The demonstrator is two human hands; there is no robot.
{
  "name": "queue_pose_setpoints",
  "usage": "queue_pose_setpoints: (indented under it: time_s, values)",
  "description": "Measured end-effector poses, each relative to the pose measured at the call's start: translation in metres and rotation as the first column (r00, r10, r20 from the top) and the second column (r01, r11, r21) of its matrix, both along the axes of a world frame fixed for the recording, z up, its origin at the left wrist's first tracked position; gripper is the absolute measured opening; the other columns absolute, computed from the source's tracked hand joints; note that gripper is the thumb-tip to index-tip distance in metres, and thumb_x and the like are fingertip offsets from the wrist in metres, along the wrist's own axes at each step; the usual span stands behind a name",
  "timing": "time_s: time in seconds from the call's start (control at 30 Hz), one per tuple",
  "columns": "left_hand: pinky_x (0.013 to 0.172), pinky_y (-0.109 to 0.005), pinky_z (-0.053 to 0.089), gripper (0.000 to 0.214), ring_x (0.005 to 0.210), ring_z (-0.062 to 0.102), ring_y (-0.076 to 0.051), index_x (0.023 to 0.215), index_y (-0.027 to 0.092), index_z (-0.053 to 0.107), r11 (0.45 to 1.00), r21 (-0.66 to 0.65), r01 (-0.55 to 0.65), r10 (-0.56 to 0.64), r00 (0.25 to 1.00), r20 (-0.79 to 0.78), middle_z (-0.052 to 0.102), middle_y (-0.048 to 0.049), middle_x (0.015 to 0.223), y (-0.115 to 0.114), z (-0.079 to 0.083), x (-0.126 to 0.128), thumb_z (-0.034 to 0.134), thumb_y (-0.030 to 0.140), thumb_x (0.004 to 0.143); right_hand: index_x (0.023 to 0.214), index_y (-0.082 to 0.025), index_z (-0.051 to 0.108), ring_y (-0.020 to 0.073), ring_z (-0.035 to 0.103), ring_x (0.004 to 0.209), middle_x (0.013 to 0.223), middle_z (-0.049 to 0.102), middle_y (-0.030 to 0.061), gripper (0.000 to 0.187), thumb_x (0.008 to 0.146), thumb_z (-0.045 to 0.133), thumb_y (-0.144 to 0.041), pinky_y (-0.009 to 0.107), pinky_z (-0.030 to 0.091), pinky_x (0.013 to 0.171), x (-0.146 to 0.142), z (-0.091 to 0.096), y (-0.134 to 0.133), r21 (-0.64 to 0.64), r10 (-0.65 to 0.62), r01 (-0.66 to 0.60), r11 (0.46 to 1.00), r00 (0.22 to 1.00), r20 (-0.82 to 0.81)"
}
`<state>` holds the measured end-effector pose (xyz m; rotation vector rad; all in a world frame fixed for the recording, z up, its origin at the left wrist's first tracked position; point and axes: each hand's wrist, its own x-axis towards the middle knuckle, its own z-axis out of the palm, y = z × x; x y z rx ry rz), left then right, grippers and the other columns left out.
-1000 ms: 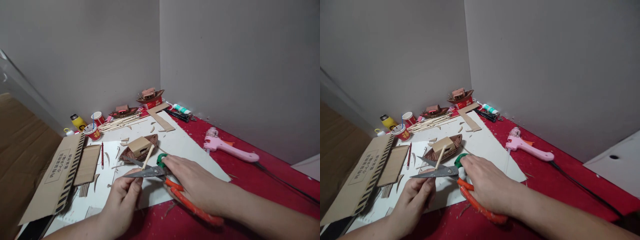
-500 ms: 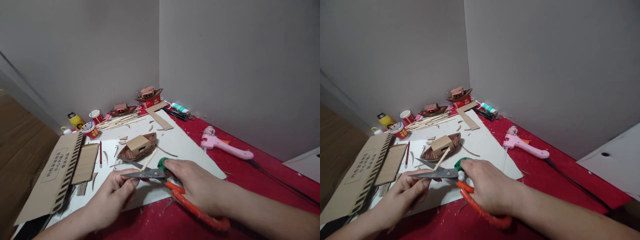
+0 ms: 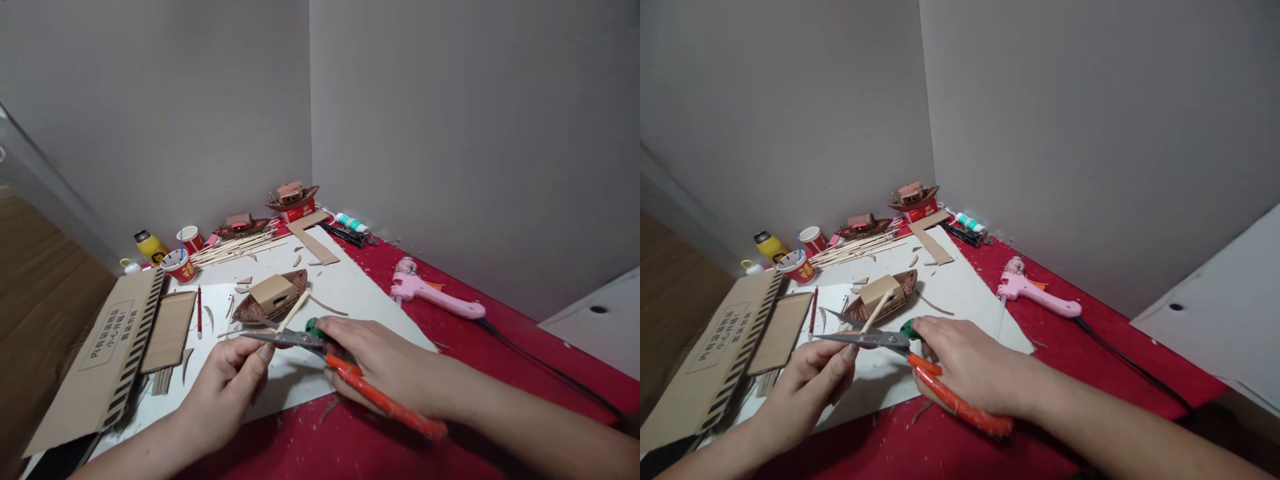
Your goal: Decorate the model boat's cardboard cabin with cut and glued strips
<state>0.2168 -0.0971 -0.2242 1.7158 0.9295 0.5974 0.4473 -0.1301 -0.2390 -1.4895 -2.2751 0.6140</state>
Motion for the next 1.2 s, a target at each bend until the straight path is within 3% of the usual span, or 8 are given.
queue_pose_setpoints:
  time_s: [0.17, 0.37, 0.53, 0.63, 0.77, 0.87, 1.07, 1.2]
  values:
    - [0.045, -0.02, 0.026, 0.046, 0.046, 0.031, -0.008, 0.06, 0.018, 0.046, 0.995, 0.085, -0.061, 0.058, 0.998, 0.036, 0.039, 0.0056, 0.049, -0.009, -0.005, 0.003, 0.048, 0.051, 0.092, 0.101, -0.017, 0.05, 0.0245, 0.06, 0.086, 0.097, 0.062, 0.0114, 0.021, 0.082, 0.05, -0.024, 0.035, 0.045, 0.076, -0.011, -0.005, -0.006, 0.043, -0.023, 0.021, 0.999, 0.999, 0.029]
    - [0.045, -0.022, 0.026, 0.042, 0.045, 0.029, -0.009, 0.063, 0.018, 0.059, 0.999, 0.029, -0.028, 0.027, 0.999, 0.044, 0.039, 0.0053, 0.047, -0.011, -0.009, 0.002, 0.052, 0.049, 0.09, 0.076, -0.024, 0.037, 0.0169, 0.047, 0.061, 0.072, 0.054, 0.0014, 0.014, 0.074, 0.051, -0.022, 0.027, 0.034, 0.056, -0.012, -0.009, -0.013, 0.005, -0.086, 0.086, 0.996, 0.995, 0.047]
    - [0.044, -0.021, 0.024, 0.039, 0.043, 0.027, -0.009, 0.093, 0.015, 0.071, 0.999, -0.042, -0.003, 0.005, 0.998, 0.055, 0.038, 0.0069, 0.047, -0.008, -0.016, 0.002, 0.052, 0.049, 0.09, 0.075, -0.024, 0.038, 0.0149, 0.044, 0.058, 0.069, 0.053, -0.0007, 0.013, 0.077, 0.05, -0.023, 0.025, 0.031, 0.053, -0.008, -0.002, -0.018, -0.081, -0.101, 0.106, 0.991, 0.993, 0.064]
    - [0.044, -0.02, 0.024, 0.041, 0.044, 0.029, -0.009, 0.106, 0.013, 0.067, 0.999, -0.046, 0.008, -0.006, 0.999, 0.052, 0.038, 0.0076, 0.051, -0.003, -0.016, 0.001, 0.048, 0.047, 0.093, 0.083, -0.021, 0.047, 0.0181, 0.054, 0.067, 0.08, 0.06, 0.0039, 0.006, 0.083, 0.048, -0.027, 0.027, 0.038, 0.06, -0.006, 0.008, -0.017, -0.075, -0.087, 0.095, 0.993, 0.99, 0.109]
    - [0.047, -0.021, 0.026, 0.035, 0.049, 0.031, -0.01, 0.101, 0.013, 0.065, 0.99, 0.14, -0.034, 0.033, 0.999, 0.011, 0.037, 0.0069, 0.055, 0.001, -0.01, 0.0, 0.046, 0.041, 0.094, 0.1, -0.017, 0.055, 0.026, 0.061, 0.092, 0.101, 0.064, 0.0131, 0.023, 0.09, 0.044, -0.035, 0.035, 0.044, 0.078, -0.005, 0.024, -0.012, -0.022, -0.088, 0.093, 0.995, 0.984, 0.157]
    - [0.049, -0.021, 0.03, 0.028, 0.054, 0.037, -0.01, 0.078, 0.014, 0.063, 0.969, 0.237, -0.067, 0.069, 0.998, -0.003, 0.042, 0.0041, 0.058, 0.006, -0.007, -0.001, 0.051, 0.036, 0.09, 0.098, -0.018, 0.056, 0.0246, 0.062, 0.088, 0.099, 0.066, 0.0114, 0.019, 0.089, 0.047, -0.032, 0.033, 0.046, 0.076, -0.008, 0.028, -0.01, -0.127, -0.048, 0.068, 0.99, 0.986, 0.158]
    - [0.037, -0.016, 0.015, 0.021, 0.038, 0.016, -0.006, 0.082, 0.02, 0.051, 0.932, -0.089, -0.351, 0.36, 0.875, 0.323, 0.027, 0.0116, 0.047, 0.045, 0.011, -0.018, 0.049, 0.04, 0.09, 0.096, -0.015, 0.056, 0.0275, 0.064, 0.086, 0.096, 0.065, 0.0152, 0.022, 0.093, 0.042, -0.032, 0.036, 0.046, 0.073, 0.002, 0.009, -0.012, -0.049, -0.195, 0.221, 0.974, 0.927, 0.322]
    - [0.035, -0.014, 0.014, 0.02, 0.036, 0.013, -0.005, 0.085, 0.019, 0.054, 0.961, -0.182, -0.21, 0.255, 0.926, 0.278, 0.031, 0.0114, 0.044, 0.052, 0.025, -0.025, 0.053, 0.039, 0.089, 0.086, -0.015, 0.06, 0.0265, 0.064, 0.075, 0.087, 0.067, 0.0134, 0.023, 0.088, 0.05, -0.036, 0.033, 0.042, 0.063, 0.003, -0.003, -0.011, 0.038, -0.222, 0.229, 0.973, 0.869, 0.442]
